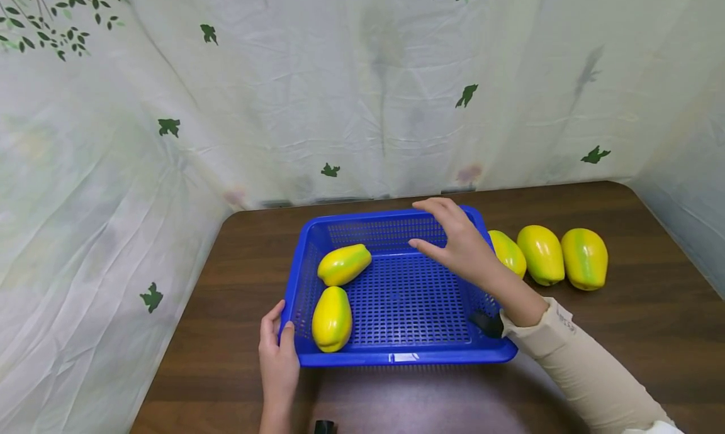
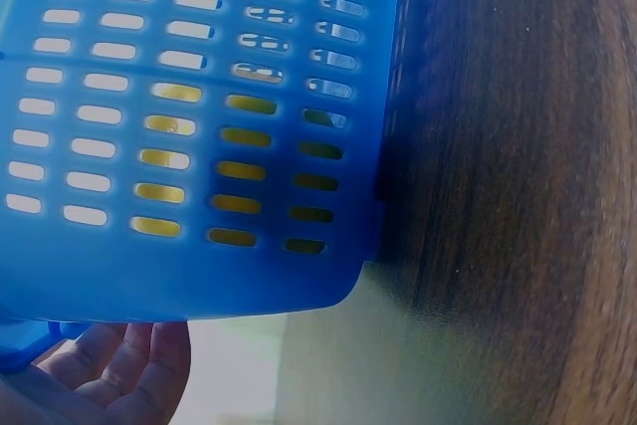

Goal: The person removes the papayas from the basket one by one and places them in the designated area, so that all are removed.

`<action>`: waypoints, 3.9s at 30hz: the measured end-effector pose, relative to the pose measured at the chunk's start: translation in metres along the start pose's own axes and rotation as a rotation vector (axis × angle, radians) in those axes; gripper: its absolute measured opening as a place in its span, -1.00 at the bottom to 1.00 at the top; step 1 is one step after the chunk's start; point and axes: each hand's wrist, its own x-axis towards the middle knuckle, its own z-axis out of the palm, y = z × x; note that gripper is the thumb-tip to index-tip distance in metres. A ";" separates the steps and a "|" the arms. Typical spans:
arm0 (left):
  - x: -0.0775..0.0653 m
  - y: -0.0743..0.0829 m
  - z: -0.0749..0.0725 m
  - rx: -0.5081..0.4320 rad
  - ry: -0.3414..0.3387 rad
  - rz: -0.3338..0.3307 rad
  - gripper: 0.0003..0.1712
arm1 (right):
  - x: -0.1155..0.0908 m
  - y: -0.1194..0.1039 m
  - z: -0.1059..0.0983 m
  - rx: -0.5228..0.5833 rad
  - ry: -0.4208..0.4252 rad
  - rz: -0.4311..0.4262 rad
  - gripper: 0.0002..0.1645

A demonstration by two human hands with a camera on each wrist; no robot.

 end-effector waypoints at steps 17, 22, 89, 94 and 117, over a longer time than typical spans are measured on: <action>0.000 0.000 0.002 -0.013 0.004 0.013 -0.61 | 0.028 0.008 0.046 0.045 -0.253 0.061 -0.34; 0.001 0.002 0.001 -0.003 0.014 0.031 -0.61 | 0.039 0.009 0.060 0.059 -0.340 0.071 -0.31; -0.001 0.001 0.000 -0.005 0.010 -0.007 -0.60 | 0.053 0.013 0.132 -0.032 -0.690 0.131 -0.28; -0.001 0.003 0.001 -0.005 0.001 -0.007 -0.60 | 0.053 0.009 0.124 -0.018 -0.657 0.087 -0.29; -0.001 0.001 0.000 0.006 0.006 -0.004 -0.60 | 0.040 -0.012 0.079 0.056 -0.500 -0.016 -0.29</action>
